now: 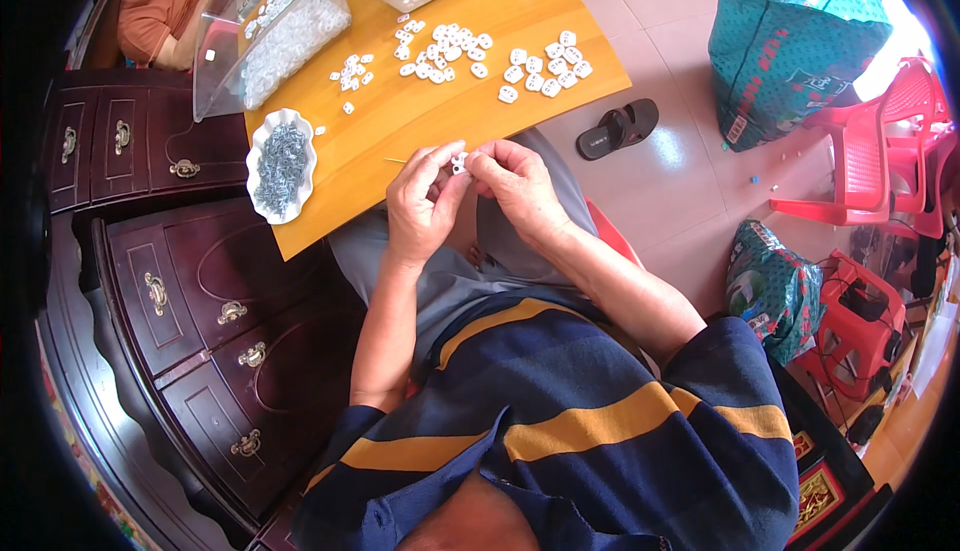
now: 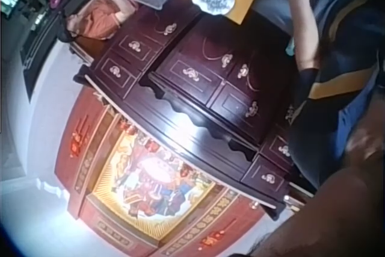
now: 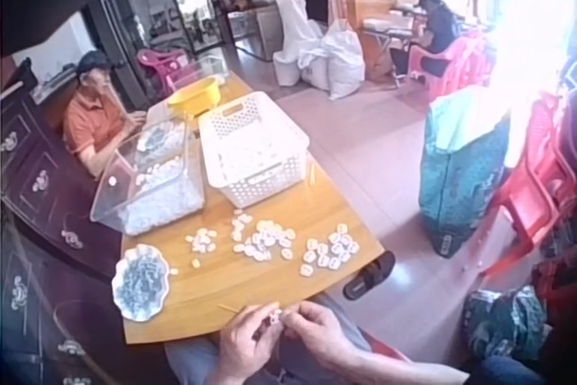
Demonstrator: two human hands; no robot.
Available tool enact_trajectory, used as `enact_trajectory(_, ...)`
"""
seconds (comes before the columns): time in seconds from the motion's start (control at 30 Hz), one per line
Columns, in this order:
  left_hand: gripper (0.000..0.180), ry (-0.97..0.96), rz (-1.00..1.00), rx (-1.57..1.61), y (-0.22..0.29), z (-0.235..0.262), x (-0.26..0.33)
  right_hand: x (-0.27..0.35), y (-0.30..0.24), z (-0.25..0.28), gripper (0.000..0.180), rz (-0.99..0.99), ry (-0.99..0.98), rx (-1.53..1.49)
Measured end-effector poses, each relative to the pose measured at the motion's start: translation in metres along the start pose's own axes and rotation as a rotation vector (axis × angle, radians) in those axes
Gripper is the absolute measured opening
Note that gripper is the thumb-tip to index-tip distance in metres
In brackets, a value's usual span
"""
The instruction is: Assembling small white plastic components using a thin needle-like tool.
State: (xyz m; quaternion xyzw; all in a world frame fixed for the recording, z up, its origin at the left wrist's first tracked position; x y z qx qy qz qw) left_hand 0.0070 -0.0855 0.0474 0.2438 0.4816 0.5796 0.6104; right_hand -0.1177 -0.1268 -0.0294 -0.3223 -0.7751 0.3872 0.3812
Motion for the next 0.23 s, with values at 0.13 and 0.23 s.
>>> enact_trajectory(0.13, 0.034, -0.077, -0.017, 0.027, -0.008, 0.003, 0.0, 0.0, -0.002, -0.002, 0.016, -0.022, -0.023, 0.034)
enact_trajectory(0.23, 0.032, -0.201, 0.089, 0.011, -0.012, 0.007, -0.002, -0.002, 0.002, -0.001, 0.016, -0.031, -0.07, 0.054)
Point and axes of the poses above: each hand's wrist, its own x-axis away from the middle knuckle, its own z-axis out of the back of the hand, y = z × x, the point moved 7 cm from there along -x, towards the middle knuckle, and after that the axes turned 7 degrees about x, right-handed, at the moved point
